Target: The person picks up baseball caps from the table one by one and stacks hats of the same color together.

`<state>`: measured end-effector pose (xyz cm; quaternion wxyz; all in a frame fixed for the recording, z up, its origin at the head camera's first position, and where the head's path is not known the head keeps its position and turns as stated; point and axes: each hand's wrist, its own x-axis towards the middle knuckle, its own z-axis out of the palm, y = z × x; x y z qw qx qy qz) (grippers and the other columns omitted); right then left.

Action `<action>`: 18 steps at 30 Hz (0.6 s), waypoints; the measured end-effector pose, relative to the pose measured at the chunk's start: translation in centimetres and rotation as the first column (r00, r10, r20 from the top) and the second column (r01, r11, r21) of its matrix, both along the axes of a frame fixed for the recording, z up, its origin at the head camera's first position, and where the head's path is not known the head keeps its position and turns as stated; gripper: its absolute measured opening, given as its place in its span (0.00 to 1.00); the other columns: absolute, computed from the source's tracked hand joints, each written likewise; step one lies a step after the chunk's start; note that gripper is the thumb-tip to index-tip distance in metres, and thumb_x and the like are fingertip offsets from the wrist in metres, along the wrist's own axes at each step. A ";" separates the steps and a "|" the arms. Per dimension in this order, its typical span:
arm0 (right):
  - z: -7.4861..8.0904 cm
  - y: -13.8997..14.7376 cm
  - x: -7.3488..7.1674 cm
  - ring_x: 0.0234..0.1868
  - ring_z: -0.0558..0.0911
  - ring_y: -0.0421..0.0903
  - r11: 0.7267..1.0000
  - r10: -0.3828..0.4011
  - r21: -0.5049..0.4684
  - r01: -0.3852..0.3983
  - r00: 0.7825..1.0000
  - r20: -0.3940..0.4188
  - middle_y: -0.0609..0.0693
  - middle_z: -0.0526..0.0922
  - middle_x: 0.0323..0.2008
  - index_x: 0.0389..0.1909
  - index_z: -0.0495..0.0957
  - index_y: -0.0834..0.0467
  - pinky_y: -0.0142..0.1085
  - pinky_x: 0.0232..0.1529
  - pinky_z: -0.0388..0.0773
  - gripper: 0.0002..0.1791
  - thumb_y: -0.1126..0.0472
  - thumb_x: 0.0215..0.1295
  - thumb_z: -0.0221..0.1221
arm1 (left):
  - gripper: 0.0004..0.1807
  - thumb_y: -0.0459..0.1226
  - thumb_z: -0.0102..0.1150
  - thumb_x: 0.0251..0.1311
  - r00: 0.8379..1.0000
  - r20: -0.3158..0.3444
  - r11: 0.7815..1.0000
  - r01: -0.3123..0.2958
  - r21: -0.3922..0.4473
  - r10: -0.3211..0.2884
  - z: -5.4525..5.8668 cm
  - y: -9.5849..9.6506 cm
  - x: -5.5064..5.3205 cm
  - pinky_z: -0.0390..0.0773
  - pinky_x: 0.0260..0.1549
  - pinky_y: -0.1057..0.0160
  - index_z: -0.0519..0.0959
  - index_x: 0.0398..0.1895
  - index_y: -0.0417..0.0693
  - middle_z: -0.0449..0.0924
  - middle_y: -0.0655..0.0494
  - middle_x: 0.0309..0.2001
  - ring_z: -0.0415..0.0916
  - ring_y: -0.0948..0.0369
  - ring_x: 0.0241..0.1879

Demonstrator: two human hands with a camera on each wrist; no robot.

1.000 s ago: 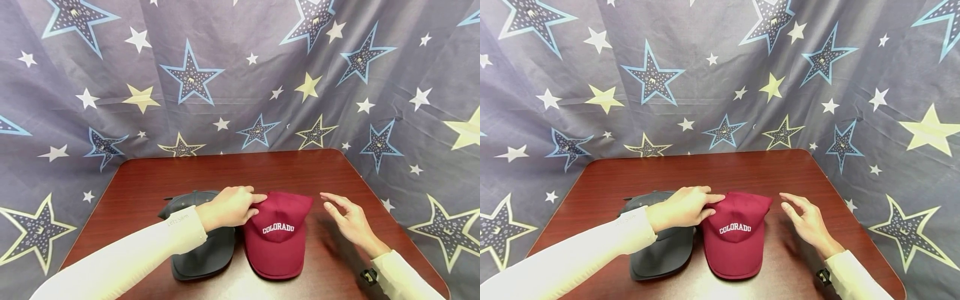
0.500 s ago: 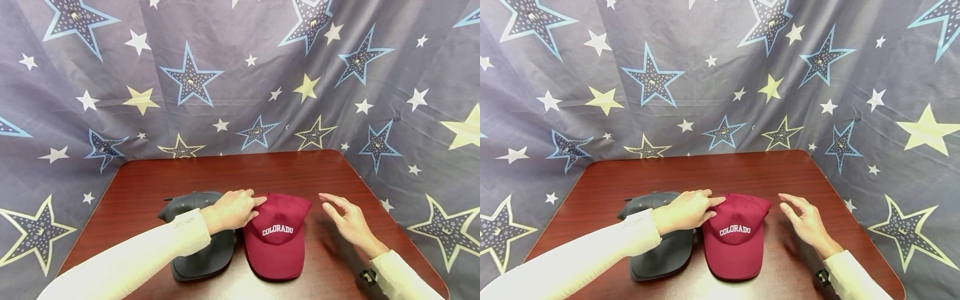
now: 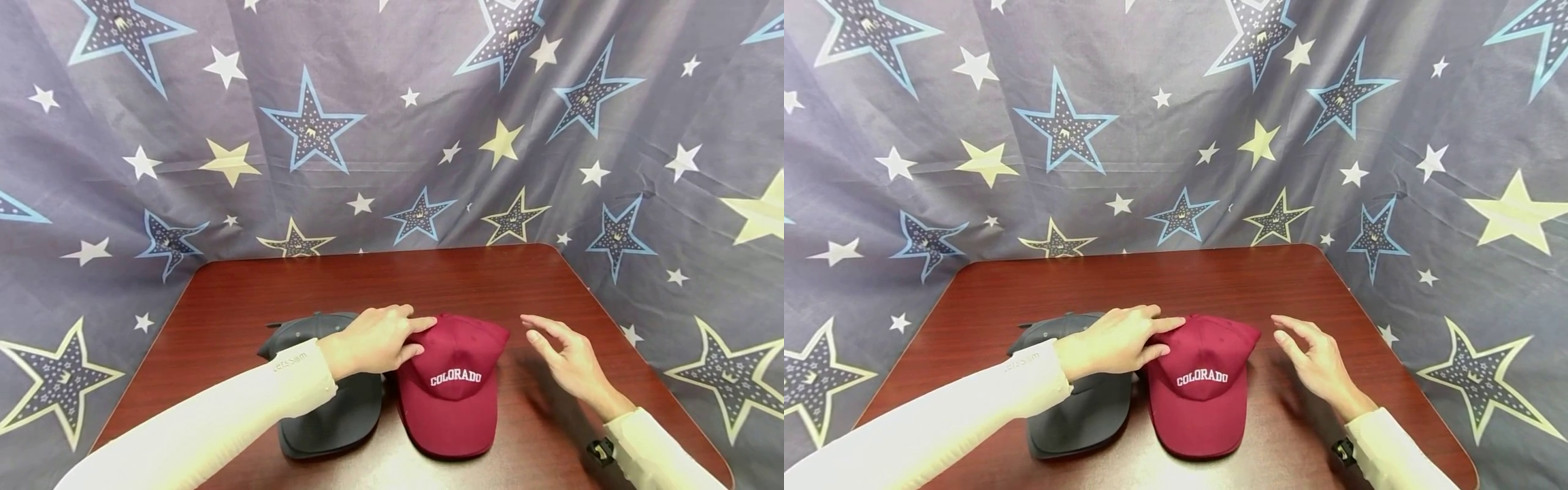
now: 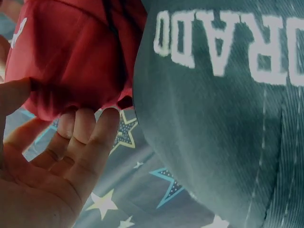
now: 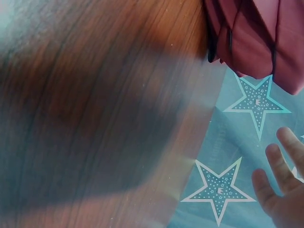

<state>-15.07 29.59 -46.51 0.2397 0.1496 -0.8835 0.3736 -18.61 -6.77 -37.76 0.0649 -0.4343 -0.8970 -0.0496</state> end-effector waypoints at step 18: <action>0.1 -0.4 -0.3 0.56 0.76 0.25 1.000 -0.008 0.009 0.008 1.000 0.011 0.49 0.87 0.52 0.61 0.83 0.51 0.18 0.54 0.67 0.19 0.62 0.71 0.64 | 0.25 0.46 0.52 0.75 0.977 -0.030 0.958 -0.198 0.205 0.209 1.6 -4.9 -2.2 0.83 0.38 0.48 0.74 0.72 0.54 0.78 0.49 0.47 0.78 0.53 0.47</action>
